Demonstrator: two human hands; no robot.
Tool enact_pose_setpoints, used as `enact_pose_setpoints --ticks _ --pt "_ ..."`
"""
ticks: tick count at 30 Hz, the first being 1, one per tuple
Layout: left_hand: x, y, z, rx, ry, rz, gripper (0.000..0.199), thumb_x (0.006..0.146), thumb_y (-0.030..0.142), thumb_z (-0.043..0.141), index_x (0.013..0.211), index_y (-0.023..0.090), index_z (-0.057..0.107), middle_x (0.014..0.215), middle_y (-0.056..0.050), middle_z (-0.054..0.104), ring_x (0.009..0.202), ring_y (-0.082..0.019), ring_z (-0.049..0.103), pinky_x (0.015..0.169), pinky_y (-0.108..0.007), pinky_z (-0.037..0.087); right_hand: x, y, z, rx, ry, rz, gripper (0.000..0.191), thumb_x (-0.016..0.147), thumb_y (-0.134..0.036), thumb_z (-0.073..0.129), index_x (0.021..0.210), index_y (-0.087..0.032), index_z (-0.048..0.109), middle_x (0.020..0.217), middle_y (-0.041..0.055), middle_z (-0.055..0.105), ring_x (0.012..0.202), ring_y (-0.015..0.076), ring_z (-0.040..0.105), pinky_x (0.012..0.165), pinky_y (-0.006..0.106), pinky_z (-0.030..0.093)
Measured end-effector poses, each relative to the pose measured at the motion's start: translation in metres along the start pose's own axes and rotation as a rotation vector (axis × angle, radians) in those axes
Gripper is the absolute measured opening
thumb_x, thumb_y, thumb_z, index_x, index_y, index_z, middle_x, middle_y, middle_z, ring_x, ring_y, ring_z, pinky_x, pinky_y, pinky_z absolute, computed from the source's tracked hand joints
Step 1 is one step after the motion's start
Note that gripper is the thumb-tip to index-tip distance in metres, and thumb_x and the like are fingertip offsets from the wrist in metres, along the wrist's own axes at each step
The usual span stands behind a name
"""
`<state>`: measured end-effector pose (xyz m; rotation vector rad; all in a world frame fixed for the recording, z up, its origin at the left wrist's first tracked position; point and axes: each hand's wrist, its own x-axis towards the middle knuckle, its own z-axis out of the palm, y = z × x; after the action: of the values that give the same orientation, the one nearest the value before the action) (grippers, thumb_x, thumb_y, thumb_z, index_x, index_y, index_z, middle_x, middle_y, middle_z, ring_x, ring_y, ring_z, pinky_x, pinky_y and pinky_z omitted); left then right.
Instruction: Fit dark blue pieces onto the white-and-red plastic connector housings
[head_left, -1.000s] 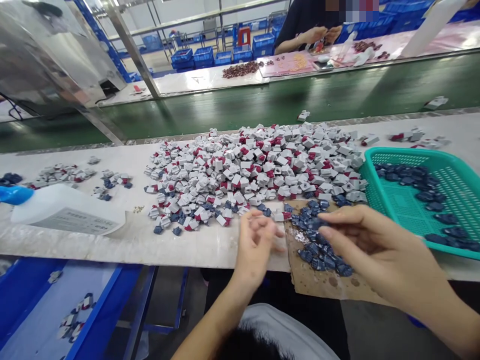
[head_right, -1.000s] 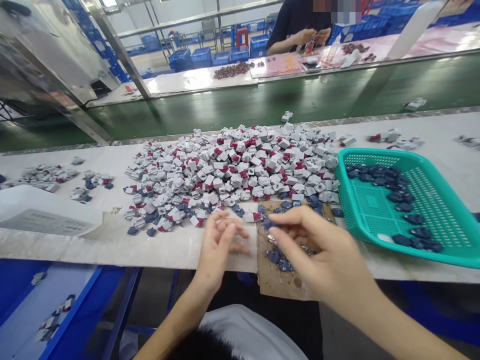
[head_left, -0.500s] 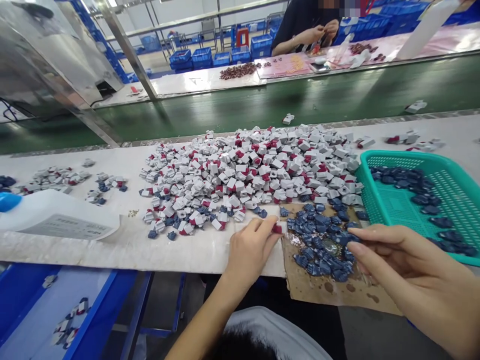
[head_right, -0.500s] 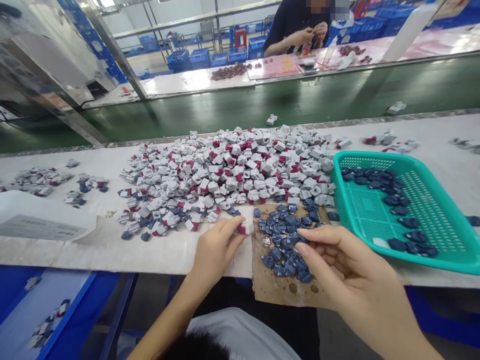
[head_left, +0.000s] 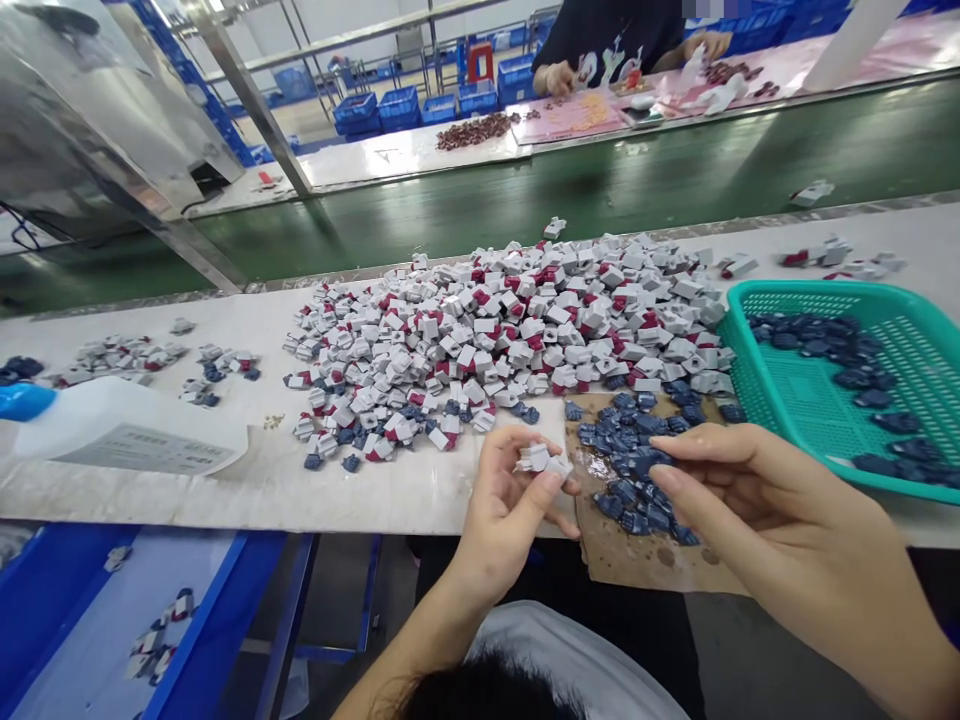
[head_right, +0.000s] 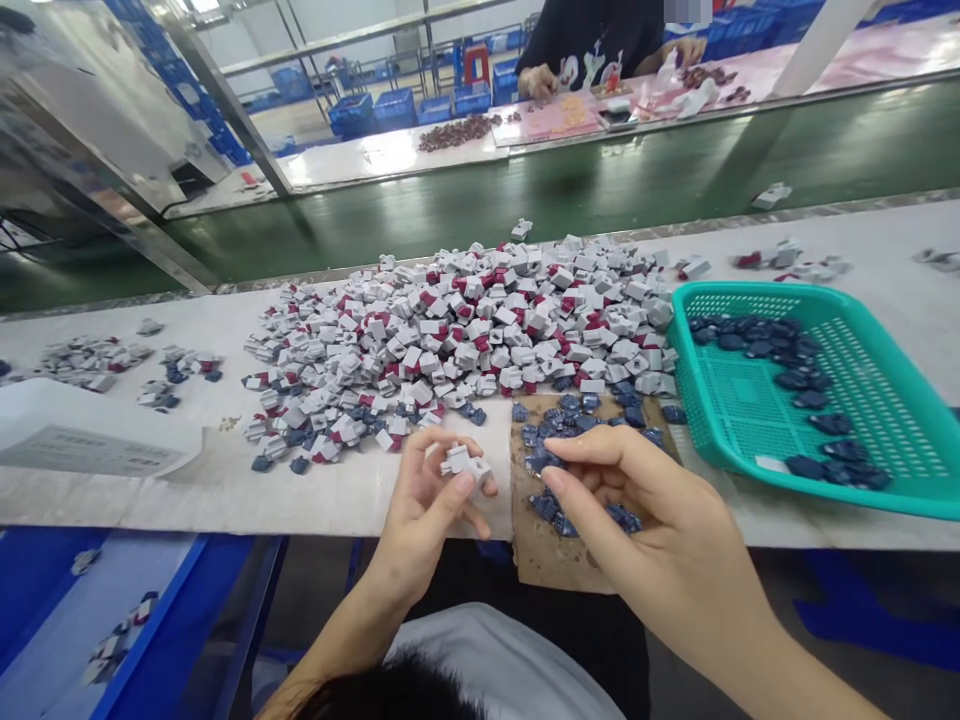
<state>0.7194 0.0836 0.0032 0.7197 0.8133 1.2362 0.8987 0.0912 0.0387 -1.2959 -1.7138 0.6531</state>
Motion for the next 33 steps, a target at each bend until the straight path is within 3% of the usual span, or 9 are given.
enact_pose_setpoints --ticks 4,10,14,17,22,26,30,33 --pt "-0.001 0.003 0.000 0.026 0.077 0.067 0.059 0.074 0.020 0.079 0.121 0.027 0.044 0.091 0.001 0.066 0.087 -0.014 0.069 0.066 -0.017 0.058 0.000 -0.004 0.001 -0.051 -0.022 -0.068 0.010 0.089 -0.032 0.062 0.098 -0.027 0.061 0.082 -0.0025 0.064 0.065 0.0084 0.063 0.054 0.013 0.052" --pt "-0.005 0.007 0.002 0.086 0.067 0.131 0.055 0.068 0.012 0.081 0.111 0.024 0.051 0.092 0.001 0.073 0.080 -0.012 0.072 0.067 -0.014 0.056 0.005 -0.010 0.006 -0.248 -0.122 -0.363 0.009 0.094 -0.019 0.052 0.101 -0.022 0.056 0.088 -0.0002 0.068 0.073 0.0089 0.066 0.060 0.015 0.051" --pt "-0.007 0.010 0.003 0.141 0.062 0.166 0.054 0.067 0.010 0.081 0.109 0.024 0.050 0.088 0.002 0.074 0.077 -0.012 0.072 0.063 -0.012 0.056 0.007 -0.013 0.008 -0.260 -0.186 -0.409 0.008 0.094 -0.016 0.051 0.099 -0.021 0.054 0.083 -0.0008 0.066 0.070 0.0072 0.063 0.061 0.015 0.049" --pt "-0.008 0.010 0.003 0.210 0.063 0.214 0.052 0.068 0.008 0.079 0.108 0.024 0.050 0.089 0.002 0.075 0.083 -0.012 0.073 0.068 -0.013 0.056 0.010 -0.017 0.007 -0.272 -0.230 -0.429 0.008 0.095 -0.016 0.048 0.092 -0.021 0.053 0.077 -0.0018 0.062 0.066 0.0069 0.061 0.058 0.015 0.047" --pt "-0.013 0.009 -0.001 0.485 0.003 0.356 0.044 0.074 0.008 0.075 0.109 0.026 0.054 0.097 0.002 0.075 0.089 -0.010 0.072 0.079 -0.015 0.057 0.019 -0.019 0.001 -0.283 -0.436 -0.419 0.020 0.096 -0.017 0.041 0.077 -0.021 0.048 0.064 -0.0033 0.052 0.051 0.0080 0.052 0.044 0.020 0.039" --pt "-0.018 0.006 -0.003 0.651 -0.013 0.403 0.031 0.079 0.010 0.071 0.103 0.024 0.058 0.098 0.000 0.073 0.088 -0.010 0.071 0.078 -0.016 0.057 0.025 -0.012 0.002 -0.191 -0.558 -0.376 0.021 0.093 -0.016 0.043 0.073 -0.020 0.045 0.063 -0.0031 0.052 0.051 0.0085 0.050 0.045 0.021 0.037" --pt "-0.012 0.003 -0.009 0.650 0.016 0.411 0.028 0.081 0.013 0.069 0.105 0.021 0.058 0.097 -0.002 0.073 0.089 -0.012 0.071 0.079 -0.018 0.058 0.025 -0.001 0.012 -0.061 -0.561 -0.244 0.015 0.094 -0.020 0.047 0.084 -0.019 0.059 0.073 0.0002 0.061 0.062 0.0110 0.058 0.052 0.021 0.044" --pt "-0.001 0.005 -0.021 0.708 -0.091 0.450 0.040 0.084 0.019 0.067 0.120 0.020 0.052 0.110 -0.007 0.070 0.097 -0.016 0.069 0.082 -0.024 0.057 0.025 0.002 0.019 0.055 -0.486 -0.148 0.012 0.091 -0.025 0.053 0.085 -0.021 0.063 0.074 0.0003 0.064 0.063 0.0108 0.061 0.052 0.019 0.046"
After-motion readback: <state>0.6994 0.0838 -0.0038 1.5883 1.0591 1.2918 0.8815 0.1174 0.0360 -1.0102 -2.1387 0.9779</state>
